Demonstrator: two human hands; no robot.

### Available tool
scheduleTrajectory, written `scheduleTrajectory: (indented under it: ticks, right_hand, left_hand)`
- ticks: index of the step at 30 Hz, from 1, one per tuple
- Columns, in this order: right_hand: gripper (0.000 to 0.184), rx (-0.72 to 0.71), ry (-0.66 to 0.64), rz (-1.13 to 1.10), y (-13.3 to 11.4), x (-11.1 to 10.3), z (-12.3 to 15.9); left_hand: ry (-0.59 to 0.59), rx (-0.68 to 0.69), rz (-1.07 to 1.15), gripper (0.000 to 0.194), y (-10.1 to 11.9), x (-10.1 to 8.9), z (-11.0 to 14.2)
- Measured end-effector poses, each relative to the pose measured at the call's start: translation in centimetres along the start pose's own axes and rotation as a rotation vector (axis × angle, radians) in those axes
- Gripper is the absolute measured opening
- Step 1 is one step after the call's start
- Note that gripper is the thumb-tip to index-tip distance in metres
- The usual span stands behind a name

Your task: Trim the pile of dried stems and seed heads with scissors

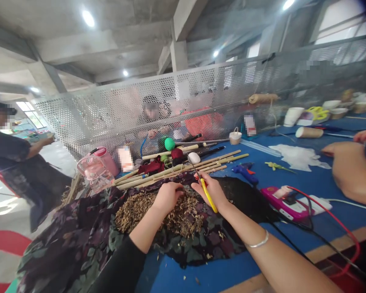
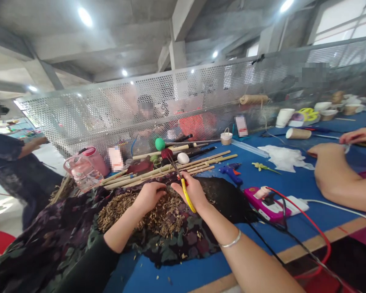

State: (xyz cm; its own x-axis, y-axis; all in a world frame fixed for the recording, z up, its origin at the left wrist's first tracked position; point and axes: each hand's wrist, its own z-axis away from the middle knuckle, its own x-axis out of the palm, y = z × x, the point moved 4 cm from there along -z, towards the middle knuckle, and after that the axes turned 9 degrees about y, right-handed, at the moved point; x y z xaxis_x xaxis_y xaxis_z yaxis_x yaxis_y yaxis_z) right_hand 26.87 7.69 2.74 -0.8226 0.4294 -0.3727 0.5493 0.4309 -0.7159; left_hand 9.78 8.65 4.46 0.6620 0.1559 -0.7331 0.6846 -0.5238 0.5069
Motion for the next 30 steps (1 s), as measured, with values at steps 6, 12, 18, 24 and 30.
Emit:
scheduleTrajectory:
  ticks: [6,12,18,24,30]
  right_hand:
    - [0.033,0.003,-0.082,-0.004,-0.6,0.7,0.6]
    - [0.026,0.028,-0.045,-0.027,-1.1,0.8,0.8]
    - [0.027,0.072,0.046,-0.009,-0.3,0.5,0.4]
    - [0.030,0.032,-0.012,0.027,-0.7,1.1,0.9]
    - [0.047,-0.039,-0.200,0.139,-3.0,2.5,2.7]
  left_hand:
    - [0.208,-0.194,0.133,0.019,-2.0,-2.9,4.4]
    - [0.284,-0.212,0.162,0.020,-2.2,-2.6,6.3]
    - [0.296,-0.210,0.266,0.021,-2.1,-2.5,6.6]
    - [0.417,-0.546,0.504,0.020,-3.7,-2.2,6.8]
    - [0.449,-0.866,1.127,0.030,-3.8,-0.8,7.1]
